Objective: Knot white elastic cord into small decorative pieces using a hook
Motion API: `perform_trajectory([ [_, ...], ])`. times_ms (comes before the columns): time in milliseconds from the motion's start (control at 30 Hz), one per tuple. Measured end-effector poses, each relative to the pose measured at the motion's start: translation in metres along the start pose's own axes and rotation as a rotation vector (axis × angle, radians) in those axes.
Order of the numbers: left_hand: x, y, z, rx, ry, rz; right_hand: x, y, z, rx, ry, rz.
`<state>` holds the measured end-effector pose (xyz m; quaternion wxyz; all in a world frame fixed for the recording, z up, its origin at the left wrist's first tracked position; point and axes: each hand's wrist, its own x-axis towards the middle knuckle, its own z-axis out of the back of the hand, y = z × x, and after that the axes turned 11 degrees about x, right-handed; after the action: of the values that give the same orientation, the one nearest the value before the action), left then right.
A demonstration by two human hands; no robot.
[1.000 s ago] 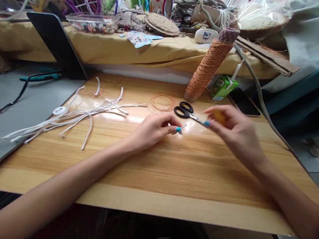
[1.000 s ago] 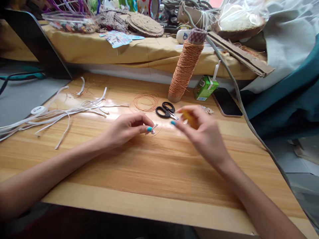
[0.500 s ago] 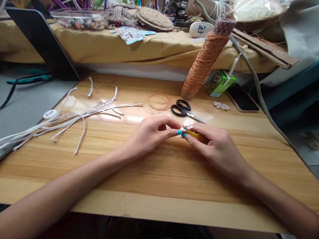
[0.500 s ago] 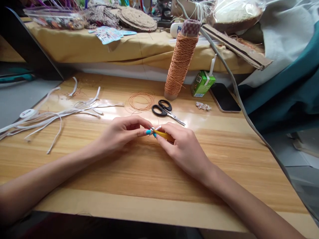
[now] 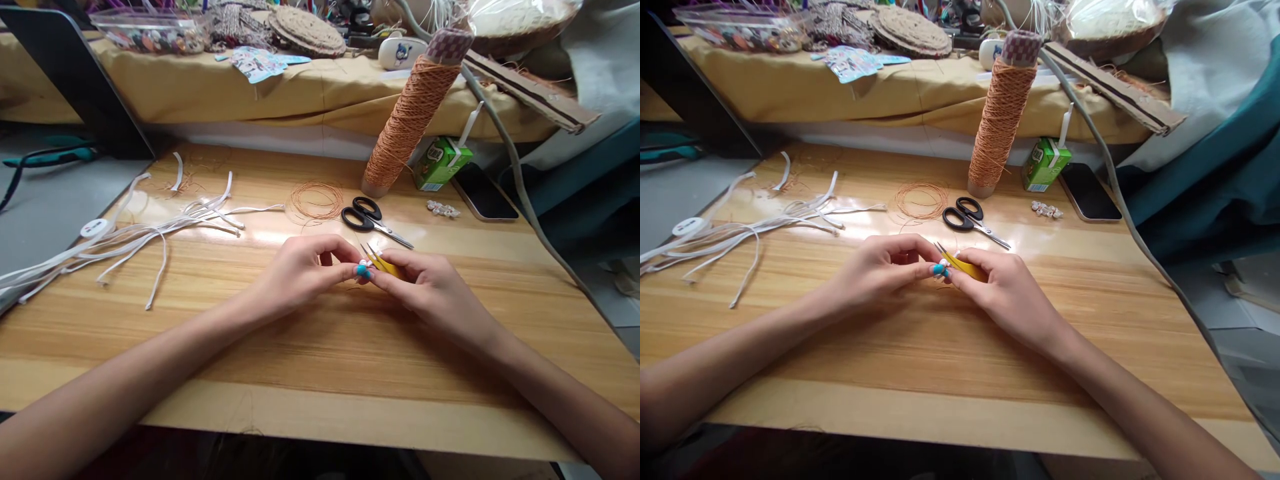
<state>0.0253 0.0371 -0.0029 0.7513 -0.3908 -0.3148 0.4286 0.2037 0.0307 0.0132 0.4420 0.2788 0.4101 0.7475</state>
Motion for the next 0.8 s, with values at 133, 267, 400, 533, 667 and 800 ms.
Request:
perform_trajectory([
  [133,-0.0004,-0.0004,-0.0002,0.068,0.007,-0.005,0.0003,0.0013,-0.0008,-0.034,0.015,-0.014],
  [267,-0.0006,-0.0006,0.0002,0.152,0.04,0.047,0.0006,0.0022,-0.0019,-0.125,0.008,0.024],
  [400,-0.0021,-0.0008,-0.0023,0.186,0.002,0.04,0.0007,0.0017,-0.0026,-0.18,0.01,0.08],
  [533,-0.0036,0.0012,-0.0071,0.169,-0.068,0.011,0.001,-0.0002,-0.0023,-0.197,0.028,0.124],
  [667,-0.0018,0.0054,-0.0084,0.085,-0.091,0.006,0.0011,-0.0026,-0.0017,-0.137,0.034,0.085],
  [800,0.003,0.0078,-0.0041,-0.035,-0.028,0.013,0.0019,-0.0019,0.0009,0.022,0.06,-0.028],
])
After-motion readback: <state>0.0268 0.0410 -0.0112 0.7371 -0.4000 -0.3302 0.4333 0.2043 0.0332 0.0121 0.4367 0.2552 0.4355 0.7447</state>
